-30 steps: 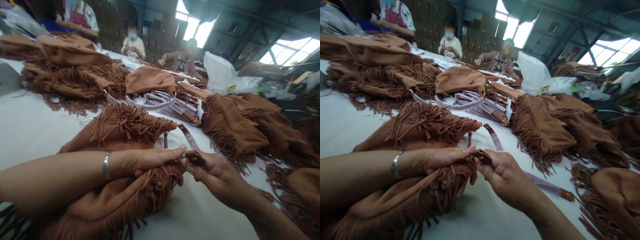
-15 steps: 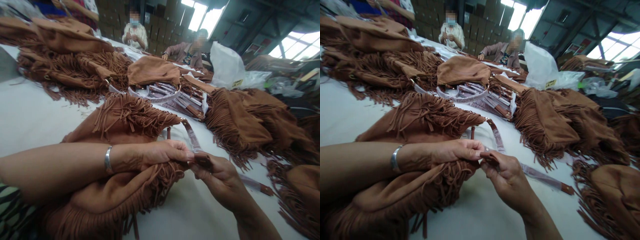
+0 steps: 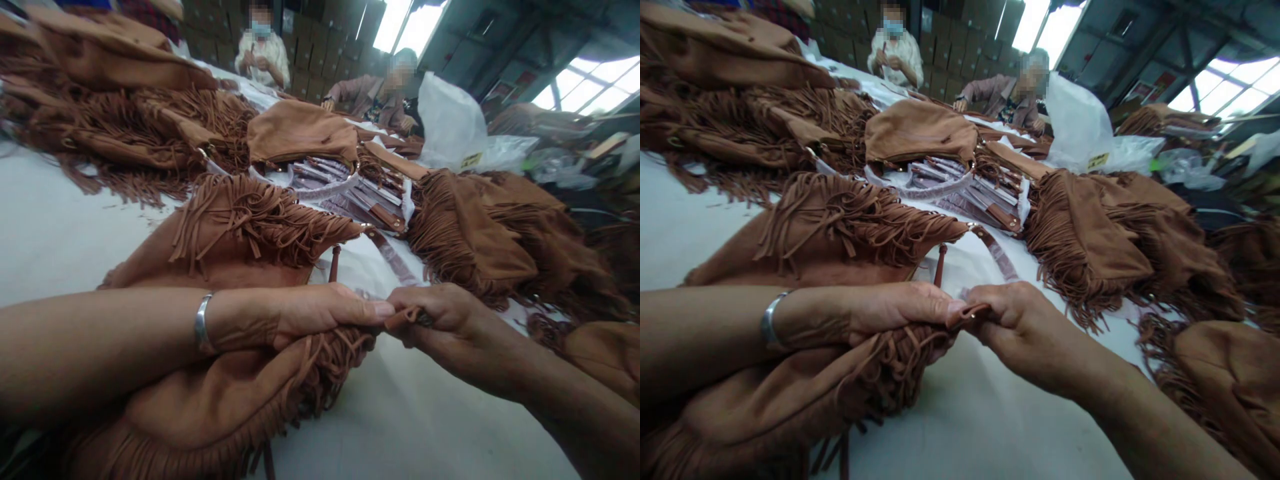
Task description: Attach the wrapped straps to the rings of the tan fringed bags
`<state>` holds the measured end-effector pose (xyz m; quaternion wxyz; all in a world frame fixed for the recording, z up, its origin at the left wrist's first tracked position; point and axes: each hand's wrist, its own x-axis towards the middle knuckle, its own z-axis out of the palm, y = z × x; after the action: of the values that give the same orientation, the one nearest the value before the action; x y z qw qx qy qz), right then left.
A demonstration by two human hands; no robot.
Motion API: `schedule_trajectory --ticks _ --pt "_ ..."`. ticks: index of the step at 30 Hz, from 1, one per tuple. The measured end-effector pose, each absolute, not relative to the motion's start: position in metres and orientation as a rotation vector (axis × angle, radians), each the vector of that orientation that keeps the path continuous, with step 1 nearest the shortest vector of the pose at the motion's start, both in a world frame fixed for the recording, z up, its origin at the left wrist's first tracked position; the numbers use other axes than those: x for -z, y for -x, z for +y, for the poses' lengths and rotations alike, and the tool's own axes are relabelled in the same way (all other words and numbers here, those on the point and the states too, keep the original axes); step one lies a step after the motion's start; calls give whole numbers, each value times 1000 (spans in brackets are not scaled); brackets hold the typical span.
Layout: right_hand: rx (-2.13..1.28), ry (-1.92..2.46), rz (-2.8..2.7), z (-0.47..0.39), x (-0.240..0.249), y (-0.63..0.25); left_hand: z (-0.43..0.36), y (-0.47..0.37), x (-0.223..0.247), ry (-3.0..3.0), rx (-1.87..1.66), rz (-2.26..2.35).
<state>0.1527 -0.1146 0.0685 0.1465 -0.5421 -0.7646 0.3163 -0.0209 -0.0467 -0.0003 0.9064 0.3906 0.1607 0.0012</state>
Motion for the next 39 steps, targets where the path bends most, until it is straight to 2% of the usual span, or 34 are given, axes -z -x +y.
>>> schedule_trajectory --ticks 2,5,7,10,13,21,30,39 --pt "-1191 1669 -1853 -115 -63 -164 -51 22 -1 -1017 -55 383" --pt "-1255 1784 -1293 -125 -51 -178 -61 26 -8 -1610 -169 470" --pt "-1309 1857 -1156 -135 -46 -176 -69 28 -14 -2046 -252 505" --pt "-1482 1857 -1201 -150 -43 -161 -80 30 -16 -2532 -356 512" --pt "-1508 1755 -1267 -159 -44 -147 -87 29 -11 -2803 -469 480" --pt "-1521 1547 -1430 -170 -43 -146 -92 34 -7 -3016 -632 192" --pt "-1093 1468 -1128 -195 -15 -128 -102 34 -18 -2610 -402 590" --pt "-499 1555 -972 -218 11 -85 -99 39 -12 -2540 -447 563"
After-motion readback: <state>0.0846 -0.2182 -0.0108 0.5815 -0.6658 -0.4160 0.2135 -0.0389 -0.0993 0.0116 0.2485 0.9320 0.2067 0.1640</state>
